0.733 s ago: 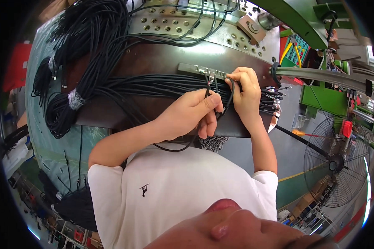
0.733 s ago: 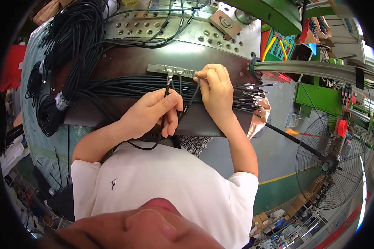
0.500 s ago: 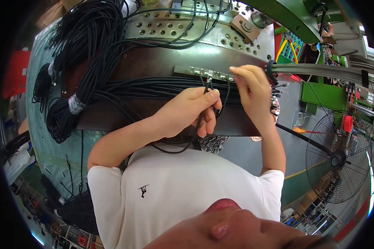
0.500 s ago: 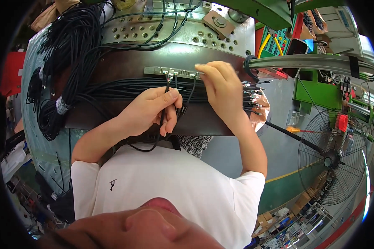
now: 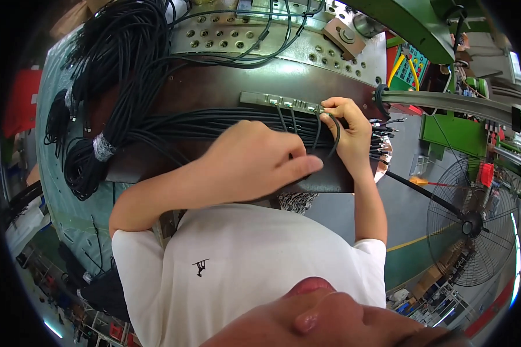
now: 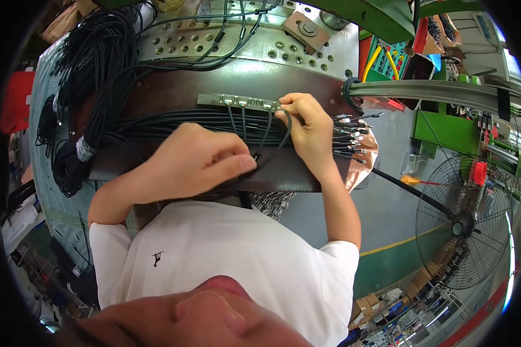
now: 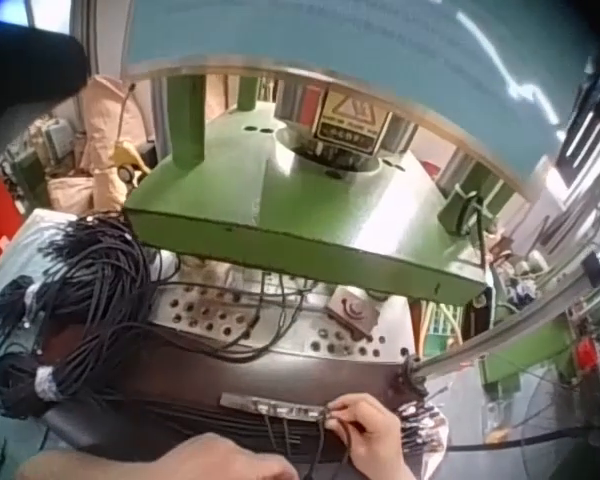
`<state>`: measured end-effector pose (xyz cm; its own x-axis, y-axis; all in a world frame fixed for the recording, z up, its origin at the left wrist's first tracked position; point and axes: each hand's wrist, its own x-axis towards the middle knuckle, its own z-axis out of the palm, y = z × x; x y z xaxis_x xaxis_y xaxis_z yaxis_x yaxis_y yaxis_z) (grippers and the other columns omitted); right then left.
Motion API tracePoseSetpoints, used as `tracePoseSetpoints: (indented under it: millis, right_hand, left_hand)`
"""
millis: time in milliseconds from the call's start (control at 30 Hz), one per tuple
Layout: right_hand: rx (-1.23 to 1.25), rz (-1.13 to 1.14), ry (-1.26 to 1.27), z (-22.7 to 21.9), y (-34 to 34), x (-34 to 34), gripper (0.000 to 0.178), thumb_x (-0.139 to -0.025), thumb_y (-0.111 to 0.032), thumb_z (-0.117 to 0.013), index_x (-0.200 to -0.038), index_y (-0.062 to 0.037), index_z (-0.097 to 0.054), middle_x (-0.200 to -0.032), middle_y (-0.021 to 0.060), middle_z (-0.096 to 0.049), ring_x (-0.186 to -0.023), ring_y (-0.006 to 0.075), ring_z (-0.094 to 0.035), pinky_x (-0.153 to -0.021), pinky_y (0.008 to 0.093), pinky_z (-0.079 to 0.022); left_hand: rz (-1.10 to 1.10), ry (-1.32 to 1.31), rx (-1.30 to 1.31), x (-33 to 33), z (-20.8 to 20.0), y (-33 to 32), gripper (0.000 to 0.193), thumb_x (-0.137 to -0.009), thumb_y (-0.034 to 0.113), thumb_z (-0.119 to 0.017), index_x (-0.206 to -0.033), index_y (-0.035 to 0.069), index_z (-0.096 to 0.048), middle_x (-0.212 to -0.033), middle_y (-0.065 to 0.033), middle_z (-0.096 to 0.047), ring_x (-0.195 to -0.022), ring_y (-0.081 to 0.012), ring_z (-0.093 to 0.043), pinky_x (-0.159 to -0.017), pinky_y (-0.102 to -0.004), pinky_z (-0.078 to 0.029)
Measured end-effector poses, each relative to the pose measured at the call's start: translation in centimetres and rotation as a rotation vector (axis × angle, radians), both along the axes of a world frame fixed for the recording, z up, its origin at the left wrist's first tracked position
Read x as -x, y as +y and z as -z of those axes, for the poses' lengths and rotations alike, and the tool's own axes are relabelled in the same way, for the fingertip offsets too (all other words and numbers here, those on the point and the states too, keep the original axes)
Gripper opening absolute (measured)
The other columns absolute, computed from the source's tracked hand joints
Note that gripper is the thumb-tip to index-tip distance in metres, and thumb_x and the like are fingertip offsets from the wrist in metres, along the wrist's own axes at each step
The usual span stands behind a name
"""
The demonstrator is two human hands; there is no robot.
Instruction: Plugging black cable connectors into a testing fixture at a factory workstation.
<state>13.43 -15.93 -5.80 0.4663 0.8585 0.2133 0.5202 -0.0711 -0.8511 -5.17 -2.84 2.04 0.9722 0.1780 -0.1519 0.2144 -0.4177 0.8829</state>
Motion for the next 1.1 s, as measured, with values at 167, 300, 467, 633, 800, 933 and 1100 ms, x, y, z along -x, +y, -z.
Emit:
tracePoseSetpoints:
  millis: [167,300,467,633,800,933,1100]
  right_hand:
    - [0.014,-0.036,-0.176,-0.1,0.5,0.0,0.016,-0.072,0.008,-0.067,-0.079,0.0020,-0.054,-0.088,0.0107,-0.062,-0.078,0.0235,-0.060,-0.066,0.0292,-0.048]
    - [0.147,-0.301,-0.084,-2.4,1.8,-3.9,0.013,-0.078,0.001,-0.064,-0.091,0.0018,-0.060,-0.096,0.0106,-0.063,-0.088,0.0192,-0.061,-0.076,0.0299,-0.049]
    - [0.111,0.062,-0.441,-2.9,12.8,-10.7,0.027,-0.089,-0.022,-0.054,-0.096,0.0031,-0.063,-0.084,0.0104,-0.065,-0.076,0.0166,-0.060,-0.068,0.0325,-0.048]
    - [0.149,0.181,-0.451,1.4,19.3,-16.2,0.030,-0.089,-0.029,-0.053,-0.086,-0.0002,-0.064,-0.072,0.0123,-0.063,-0.066,0.0208,-0.059,-0.061,0.0352,-0.046]
    - [0.369,0.218,-0.307,-1.8,16.8,-9.6,0.028,-0.088,-0.029,-0.053,-0.086,-0.0040,-0.066,-0.074,0.0122,-0.065,-0.066,0.0267,-0.060,-0.059,0.0387,-0.046]
    - [-0.111,0.262,-0.909,-3.8,12.9,-6.3,0.031,-0.082,-0.036,-0.064,-0.087,-0.0055,-0.069,-0.074,0.0113,-0.066,-0.066,0.0295,-0.063,-0.060,0.0357,-0.049]
    - [-0.268,0.054,-0.548,-2.3,11.1,-6.4,0.022,-0.077,-0.022,-0.068,-0.070,-0.0021,-0.062,-0.064,0.0077,-0.059,-0.059,0.0214,-0.055,-0.060,0.0326,-0.046]
  left_hand:
    - [-0.404,-0.476,-0.753,-2.9,3.1,7.6,0.026,-0.086,0.027,-0.061,-0.090,0.001,-0.065,-0.093,-0.0107,-0.066,-0.083,-0.0257,-0.062,-0.075,-0.0369,-0.047]
    - [-0.362,-0.164,-0.884,-6.2,5.1,13.7,0.040,-0.092,0.037,-0.050,-0.099,0.001,-0.063,-0.092,-0.0102,-0.066,-0.073,-0.0266,-0.061,-0.072,-0.0365,-0.048]
    - [-0.457,0.021,0.661,-11.9,6.7,9.9,0.048,-0.095,0.043,-0.047,-0.110,-0.001,-0.055,-0.097,-0.0142,-0.065,-0.076,-0.0175,-0.063,-0.072,-0.0303,-0.053]
    - [-0.259,-0.062,1.145,-12.8,7.5,10.5,0.039,-0.098,0.035,-0.045,-0.117,0.001,-0.055,-0.087,-0.0058,-0.063,-0.071,-0.0104,-0.060,-0.059,-0.0223,-0.052]
    - [-0.309,-0.084,1.236,-10.1,5.7,10.6,0.048,-0.097,0.040,-0.044,-0.117,-0.003,-0.053,-0.099,-0.0134,-0.064,-0.077,-0.0165,-0.062,-0.070,-0.0289,-0.054]
    - [-0.457,0.024,1.191,-7.7,3.4,6.4,0.045,-0.098,0.036,-0.043,-0.117,-0.003,-0.052,-0.083,-0.0065,-0.060,-0.066,-0.0120,-0.055,-0.061,-0.0283,-0.049]
    - [-0.384,-0.067,1.167,-2.6,1.9,5.7,0.028,-0.099,0.032,-0.040,-0.082,0.011,-0.048,-0.055,0.0089,-0.030,-0.042,-0.0029,-0.026,-0.041,-0.0200,-0.025]
